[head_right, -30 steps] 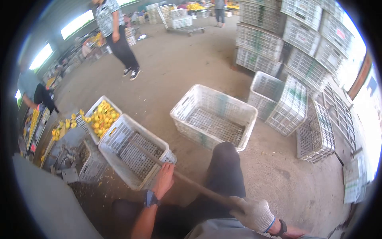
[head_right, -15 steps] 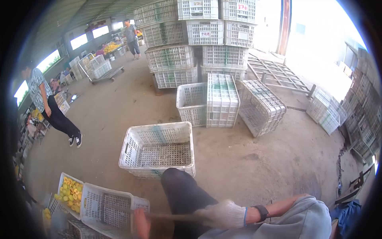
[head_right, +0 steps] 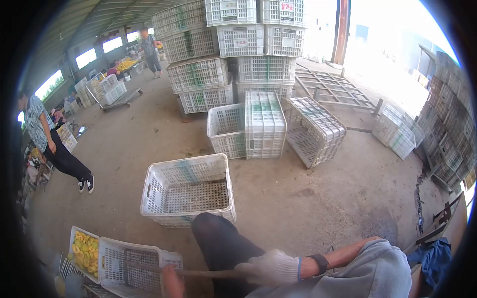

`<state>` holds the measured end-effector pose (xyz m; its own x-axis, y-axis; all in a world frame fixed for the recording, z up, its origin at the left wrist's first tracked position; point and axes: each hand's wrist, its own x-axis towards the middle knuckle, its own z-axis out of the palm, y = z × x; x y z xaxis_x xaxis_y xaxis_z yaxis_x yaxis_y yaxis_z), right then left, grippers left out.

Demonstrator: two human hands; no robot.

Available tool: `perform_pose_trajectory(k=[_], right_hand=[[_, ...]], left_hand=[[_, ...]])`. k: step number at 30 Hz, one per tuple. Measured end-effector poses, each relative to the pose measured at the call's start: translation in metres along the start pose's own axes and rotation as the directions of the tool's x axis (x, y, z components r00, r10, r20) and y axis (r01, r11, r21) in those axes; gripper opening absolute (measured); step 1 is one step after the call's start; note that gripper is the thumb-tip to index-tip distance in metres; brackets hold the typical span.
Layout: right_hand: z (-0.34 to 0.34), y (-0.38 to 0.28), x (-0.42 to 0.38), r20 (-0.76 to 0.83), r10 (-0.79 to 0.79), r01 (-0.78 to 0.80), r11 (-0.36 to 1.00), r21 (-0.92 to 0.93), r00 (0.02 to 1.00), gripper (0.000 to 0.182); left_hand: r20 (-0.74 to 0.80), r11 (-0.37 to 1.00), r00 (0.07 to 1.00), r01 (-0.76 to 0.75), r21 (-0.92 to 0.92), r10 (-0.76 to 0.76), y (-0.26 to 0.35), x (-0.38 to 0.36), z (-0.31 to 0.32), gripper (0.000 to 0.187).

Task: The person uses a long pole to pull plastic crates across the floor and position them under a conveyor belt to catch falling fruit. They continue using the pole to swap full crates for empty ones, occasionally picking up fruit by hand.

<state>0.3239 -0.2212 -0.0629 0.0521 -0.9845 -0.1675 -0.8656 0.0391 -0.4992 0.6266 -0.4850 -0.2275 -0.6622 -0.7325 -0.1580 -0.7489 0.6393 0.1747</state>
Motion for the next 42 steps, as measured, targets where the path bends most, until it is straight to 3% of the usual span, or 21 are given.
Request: perform_pose_trajectory(k=[3,19,25,28,31,42], right_hand=[[-0.002,0.0,0.004,0.177,0.1,-0.094,0.995,-0.037,0.979,0.052],[0.0,0.002,0.004,0.162,0.083,-0.079,0.996,-0.034,0.983,0.053],[0.003,0.003,0.003,0.143,0.074,-0.072,0.997,-0.02,0.987,0.053],[0.0,0.001,0.004,0.161,0.085,-0.082,0.996,-0.024,0.983,0.053],[-0.002,0.0,0.005,0.178,0.093,-0.089,0.996,-0.032,0.98,0.053],[0.0,0.001,0.003,0.143,0.079,-0.075,0.997,-0.031,0.987,0.053]], left_hand=[[-0.023,1.0,1.0,-0.012,-0.015,0.011,0.001,-0.001,-0.001,0.065],[-0.098,0.997,0.993,-0.063,0.04,0.067,-0.007,-0.005,0.012,0.067],[-0.006,1.0,1.0,-0.02,0.003,0.02,0.002,-0.002,-0.003,0.067],[-0.148,0.992,0.981,-0.12,0.031,0.124,-0.027,-0.006,0.036,0.066],[-0.072,0.998,0.996,-0.061,0.004,0.061,-0.011,-0.006,0.014,0.067],[-0.052,0.998,0.997,-0.063,0.003,0.063,-0.011,-0.003,0.013,0.069]])
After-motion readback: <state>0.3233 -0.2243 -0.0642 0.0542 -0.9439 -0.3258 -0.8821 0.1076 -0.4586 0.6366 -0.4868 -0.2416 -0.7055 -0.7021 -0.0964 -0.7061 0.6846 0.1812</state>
